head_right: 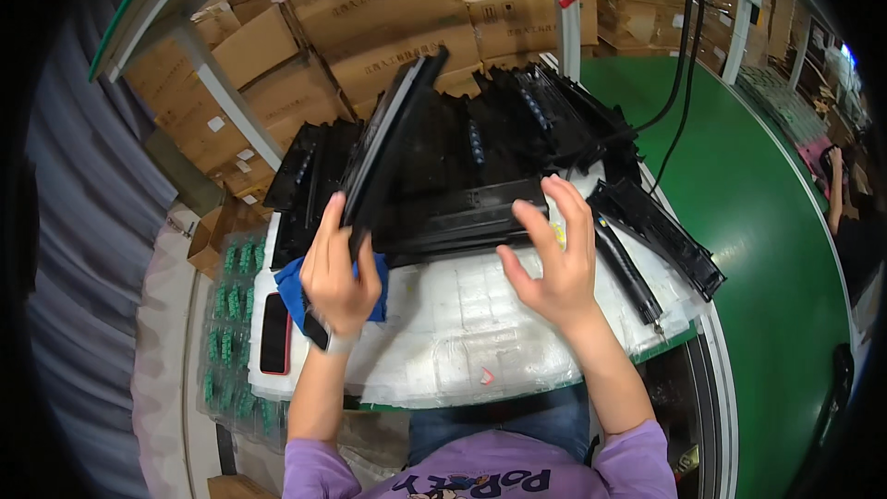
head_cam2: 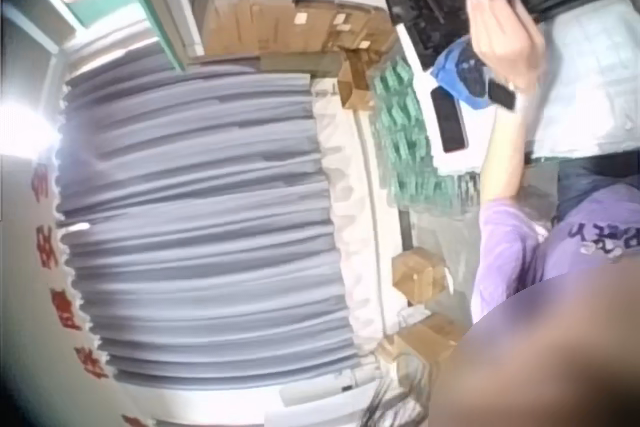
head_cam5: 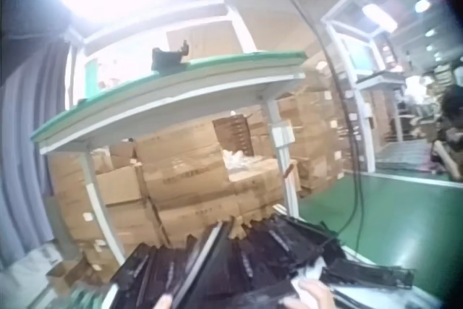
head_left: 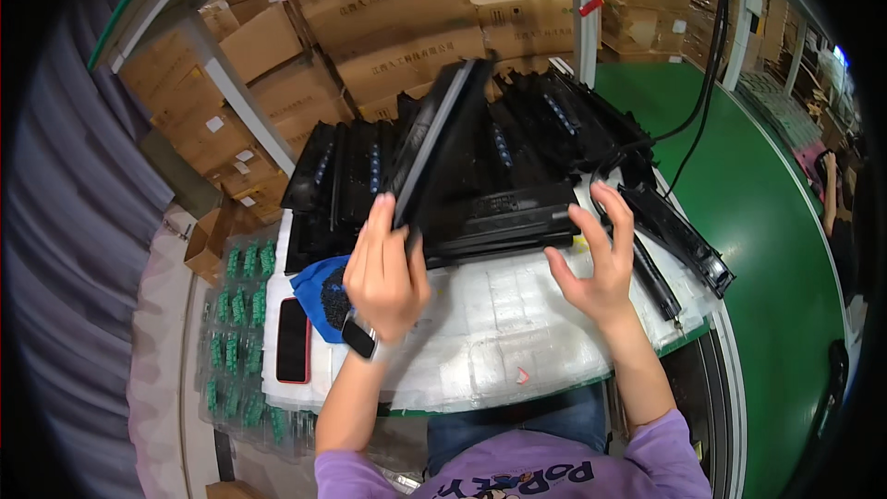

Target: Assembling printer toner cartridges by installing circuit boards and securing them with screws using an electric screwdriver.

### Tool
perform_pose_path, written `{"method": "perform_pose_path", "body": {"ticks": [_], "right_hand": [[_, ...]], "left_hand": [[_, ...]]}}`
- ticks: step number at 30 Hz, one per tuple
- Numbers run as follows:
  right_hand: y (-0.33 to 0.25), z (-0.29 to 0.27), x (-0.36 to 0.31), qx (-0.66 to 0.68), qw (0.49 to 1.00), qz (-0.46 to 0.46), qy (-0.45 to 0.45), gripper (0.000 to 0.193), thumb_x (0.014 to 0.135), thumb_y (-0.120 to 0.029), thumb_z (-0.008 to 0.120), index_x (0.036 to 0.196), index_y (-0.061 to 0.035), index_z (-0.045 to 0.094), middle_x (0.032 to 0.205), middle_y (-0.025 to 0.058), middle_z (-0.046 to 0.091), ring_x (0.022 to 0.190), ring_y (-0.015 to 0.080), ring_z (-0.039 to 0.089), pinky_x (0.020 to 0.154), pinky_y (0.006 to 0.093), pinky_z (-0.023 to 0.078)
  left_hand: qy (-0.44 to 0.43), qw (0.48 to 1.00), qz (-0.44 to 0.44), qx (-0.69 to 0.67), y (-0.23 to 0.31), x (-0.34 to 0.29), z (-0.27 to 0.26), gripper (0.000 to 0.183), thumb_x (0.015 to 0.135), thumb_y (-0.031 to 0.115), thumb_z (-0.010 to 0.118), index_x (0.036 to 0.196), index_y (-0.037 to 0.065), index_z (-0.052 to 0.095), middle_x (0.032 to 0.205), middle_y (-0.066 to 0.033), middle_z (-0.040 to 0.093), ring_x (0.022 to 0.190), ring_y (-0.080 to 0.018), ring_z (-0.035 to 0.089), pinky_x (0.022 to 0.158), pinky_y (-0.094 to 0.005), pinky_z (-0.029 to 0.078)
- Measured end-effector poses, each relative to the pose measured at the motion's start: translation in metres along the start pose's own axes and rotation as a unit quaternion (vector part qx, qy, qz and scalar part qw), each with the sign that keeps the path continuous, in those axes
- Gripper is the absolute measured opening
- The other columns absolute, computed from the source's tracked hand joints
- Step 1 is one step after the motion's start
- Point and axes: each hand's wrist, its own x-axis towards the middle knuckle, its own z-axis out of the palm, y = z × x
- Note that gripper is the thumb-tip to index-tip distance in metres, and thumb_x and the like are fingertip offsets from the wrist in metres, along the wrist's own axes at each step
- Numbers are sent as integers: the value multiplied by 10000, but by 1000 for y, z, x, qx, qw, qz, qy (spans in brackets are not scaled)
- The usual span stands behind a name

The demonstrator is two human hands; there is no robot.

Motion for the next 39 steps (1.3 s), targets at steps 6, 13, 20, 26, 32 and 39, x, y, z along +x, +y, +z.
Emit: {"method": "perform_pose_path", "body": {"ticks": [6,13,20,26,32,39], "right_hand": [[-23,-20,-47,-118,965,-227,59,444,717,-115,695,1105,-311,604,1213,11,530,1161,241,482,1066,521,242],[-17,-26,-92,-65,974,-136,-171,172,698,-99,597,855,-58,654,1045,89,612,1031,252,584,994,461,325],[-18,-34,-89,4,972,-65,-227,277,549,-84,682,816,-61,610,997,99,582,1014,282,575,876,438,413],[-15,-40,-95,41,963,-91,-250,324,535,-109,691,835,-21,609,892,105,583,829,267,589,648,349,436],[-12,-67,-98,26,981,-44,-186,251,577,-107,709,784,11,628,803,108,602,745,277,596,625,352,453],[-14,-71,-104,-27,990,30,-134,232,565,-34,707,775,29,630,783,127,596,724,296,586,631,357,466]], "left_hand": [[-131,980,120,-94,39,-57,-58,33,749,-30,553,738,-52,574,1034,-262,616,999,-374,617,863,-453,481],[-297,916,78,-259,40,-100,-28,213,736,79,666,883,-56,592,1135,-223,574,1067,-334,578,863,-394,480],[-292,908,-32,-300,21,-82,-17,409,739,208,685,1035,-52,577,1151,-212,567,960,-362,582,820,-391,478],[-274,937,-71,-207,1,-78,5,225,755,52,641,963,-31,612,1114,-168,589,1038,-339,557,891,-377,432],[-209,966,-62,-136,12,-88,1,150,733,33,654,868,-13,606,903,-130,594,860,-298,576,723,-347,452],[-330,902,-216,-175,61,-108,-11,306,708,280,736,688,48,537,611,-75,553,479,-237,554,426,-311,414]]}}
